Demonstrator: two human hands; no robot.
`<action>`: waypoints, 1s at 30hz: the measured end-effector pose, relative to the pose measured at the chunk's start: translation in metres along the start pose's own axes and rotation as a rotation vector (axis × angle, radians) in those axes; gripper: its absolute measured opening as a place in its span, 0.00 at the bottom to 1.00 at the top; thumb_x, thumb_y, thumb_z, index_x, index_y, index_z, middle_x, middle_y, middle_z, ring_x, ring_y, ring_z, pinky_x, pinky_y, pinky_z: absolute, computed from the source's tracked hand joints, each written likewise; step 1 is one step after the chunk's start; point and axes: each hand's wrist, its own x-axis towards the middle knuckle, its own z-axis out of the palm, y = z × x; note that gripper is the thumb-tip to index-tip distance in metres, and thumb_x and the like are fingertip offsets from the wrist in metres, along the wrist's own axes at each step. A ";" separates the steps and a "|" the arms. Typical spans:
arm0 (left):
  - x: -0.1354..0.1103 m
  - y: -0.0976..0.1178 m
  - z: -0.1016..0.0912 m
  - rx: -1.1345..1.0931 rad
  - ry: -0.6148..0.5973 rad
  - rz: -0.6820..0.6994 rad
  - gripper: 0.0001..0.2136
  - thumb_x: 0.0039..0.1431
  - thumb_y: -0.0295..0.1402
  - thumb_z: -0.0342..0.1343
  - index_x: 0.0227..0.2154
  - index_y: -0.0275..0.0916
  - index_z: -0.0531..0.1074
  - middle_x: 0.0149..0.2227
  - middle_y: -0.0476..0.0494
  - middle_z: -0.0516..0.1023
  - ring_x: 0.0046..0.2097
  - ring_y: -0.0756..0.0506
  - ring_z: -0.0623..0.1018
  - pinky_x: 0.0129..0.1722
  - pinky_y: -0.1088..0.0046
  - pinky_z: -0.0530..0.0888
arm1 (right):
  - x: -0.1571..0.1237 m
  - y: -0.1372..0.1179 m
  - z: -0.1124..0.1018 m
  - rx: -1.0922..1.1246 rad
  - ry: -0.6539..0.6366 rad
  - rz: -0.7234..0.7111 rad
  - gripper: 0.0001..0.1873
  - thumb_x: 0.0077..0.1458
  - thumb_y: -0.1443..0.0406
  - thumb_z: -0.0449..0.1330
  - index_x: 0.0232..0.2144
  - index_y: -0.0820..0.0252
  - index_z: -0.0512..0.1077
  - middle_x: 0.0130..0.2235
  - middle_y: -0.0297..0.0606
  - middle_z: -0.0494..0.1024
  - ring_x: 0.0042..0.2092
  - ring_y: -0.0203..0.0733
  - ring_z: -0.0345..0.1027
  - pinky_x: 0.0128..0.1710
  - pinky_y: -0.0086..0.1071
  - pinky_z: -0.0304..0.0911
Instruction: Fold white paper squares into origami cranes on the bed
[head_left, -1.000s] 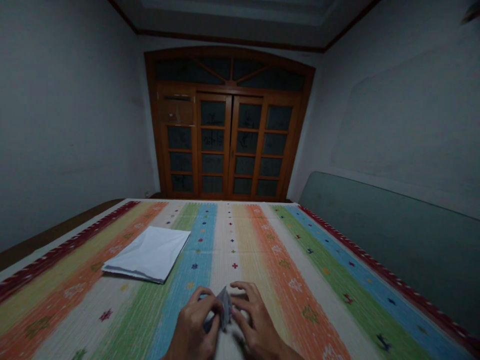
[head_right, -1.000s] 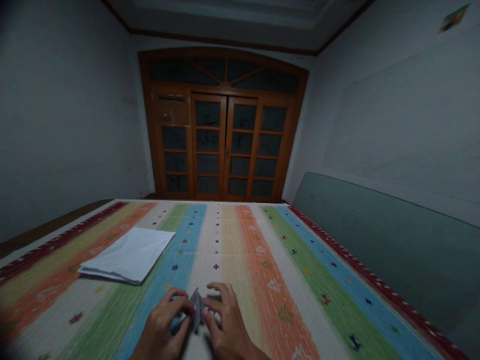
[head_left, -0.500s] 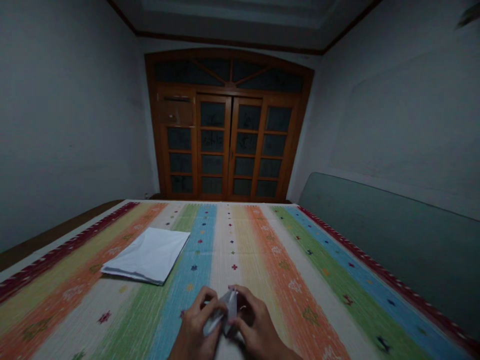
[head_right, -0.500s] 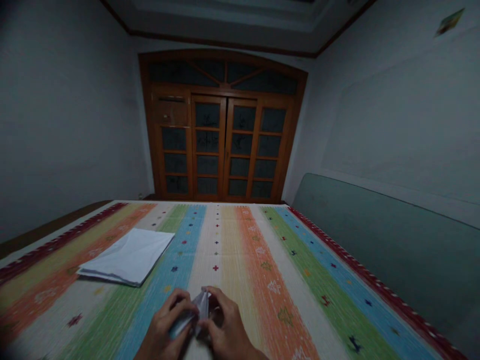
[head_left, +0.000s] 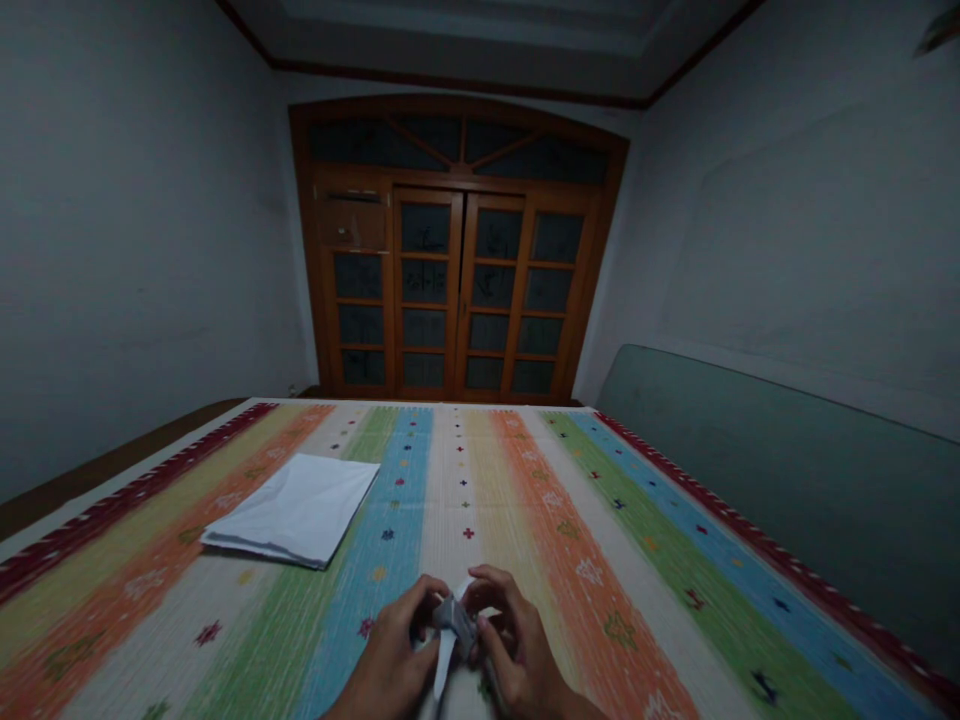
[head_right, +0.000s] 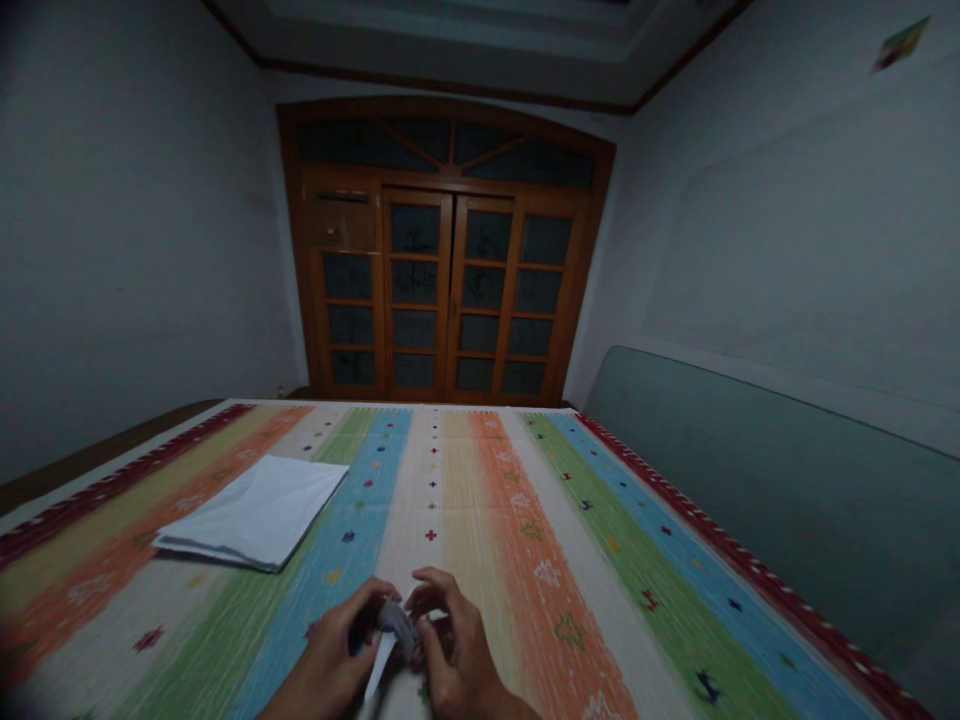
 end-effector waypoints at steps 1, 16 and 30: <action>0.000 0.002 0.000 0.001 -0.013 -0.009 0.05 0.52 0.27 0.58 0.33 0.41 0.74 0.30 0.50 0.79 0.33 0.45 0.75 0.35 0.73 0.68 | -0.001 0.001 -0.001 -0.053 0.011 -0.032 0.16 0.67 0.62 0.55 0.56 0.51 0.66 0.43 0.43 0.77 0.40 0.44 0.77 0.33 0.31 0.75; -0.003 0.005 -0.005 -0.077 -0.013 0.108 0.05 0.53 0.24 0.57 0.28 0.40 0.75 0.35 0.46 0.76 0.39 0.43 0.76 0.39 0.72 0.71 | -0.003 0.001 -0.001 -0.247 0.062 -0.265 0.26 0.62 0.74 0.55 0.60 0.49 0.64 0.43 0.41 0.80 0.39 0.42 0.77 0.30 0.26 0.74; -0.003 0.011 -0.005 -0.065 -0.063 0.010 0.05 0.52 0.27 0.57 0.31 0.39 0.77 0.32 0.48 0.81 0.37 0.42 0.77 0.37 0.72 0.69 | -0.004 -0.007 -0.001 -0.361 0.142 -0.307 0.20 0.58 0.74 0.56 0.51 0.53 0.66 0.38 0.39 0.78 0.35 0.42 0.75 0.34 0.30 0.72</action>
